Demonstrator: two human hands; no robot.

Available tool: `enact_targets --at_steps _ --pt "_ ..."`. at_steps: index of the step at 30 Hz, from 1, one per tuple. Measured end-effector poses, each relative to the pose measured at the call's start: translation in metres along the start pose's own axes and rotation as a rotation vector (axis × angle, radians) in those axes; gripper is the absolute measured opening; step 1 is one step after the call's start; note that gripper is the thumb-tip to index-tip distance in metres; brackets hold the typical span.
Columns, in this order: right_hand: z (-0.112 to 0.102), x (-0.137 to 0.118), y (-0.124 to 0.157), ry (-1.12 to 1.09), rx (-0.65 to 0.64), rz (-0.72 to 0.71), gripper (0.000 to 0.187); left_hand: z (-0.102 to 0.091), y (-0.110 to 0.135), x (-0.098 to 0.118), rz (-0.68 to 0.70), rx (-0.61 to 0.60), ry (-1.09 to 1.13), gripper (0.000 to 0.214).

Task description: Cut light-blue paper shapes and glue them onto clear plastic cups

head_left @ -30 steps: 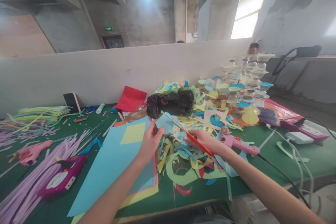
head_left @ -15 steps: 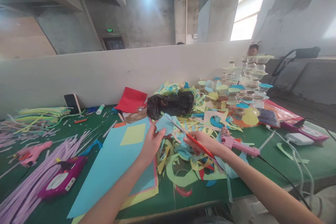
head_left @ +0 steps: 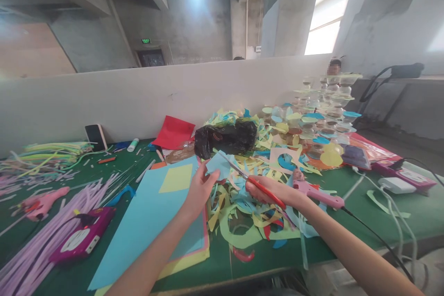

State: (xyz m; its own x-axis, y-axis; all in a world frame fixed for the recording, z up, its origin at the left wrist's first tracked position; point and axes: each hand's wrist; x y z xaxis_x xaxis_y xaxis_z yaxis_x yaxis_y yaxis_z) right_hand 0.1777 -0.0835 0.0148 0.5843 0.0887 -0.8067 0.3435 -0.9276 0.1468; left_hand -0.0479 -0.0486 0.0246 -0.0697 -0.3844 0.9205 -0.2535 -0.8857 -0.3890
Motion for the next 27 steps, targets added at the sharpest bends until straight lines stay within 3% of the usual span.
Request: enact_targets --at_steps 12,17,27 --pt "0.002 -0.010 0.003 0.095 0.160 0.127 0.063 -0.001 -0.002 -0.002 0.007 -0.007 0.008 0.040" --pt "0.001 -0.008 0.001 -0.063 0.200 0.277 0.063 -0.002 -0.003 -0.001 -0.011 0.031 0.064 0.036" --pt "0.000 -0.008 0.003 0.026 0.124 0.077 0.057 -0.009 -0.012 -0.003 -0.234 0.210 0.500 0.016"
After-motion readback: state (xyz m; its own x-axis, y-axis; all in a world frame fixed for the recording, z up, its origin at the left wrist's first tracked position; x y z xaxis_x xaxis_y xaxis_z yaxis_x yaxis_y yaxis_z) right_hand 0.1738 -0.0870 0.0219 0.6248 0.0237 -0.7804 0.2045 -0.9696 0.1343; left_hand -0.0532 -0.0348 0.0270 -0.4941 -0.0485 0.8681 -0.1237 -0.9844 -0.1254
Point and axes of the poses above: each hand's wrist, its own y-axis away from the middle knuckle, its own z-axis out of the palm, x = y × z, and after that the axes turned 9 degrees about z, right-handed
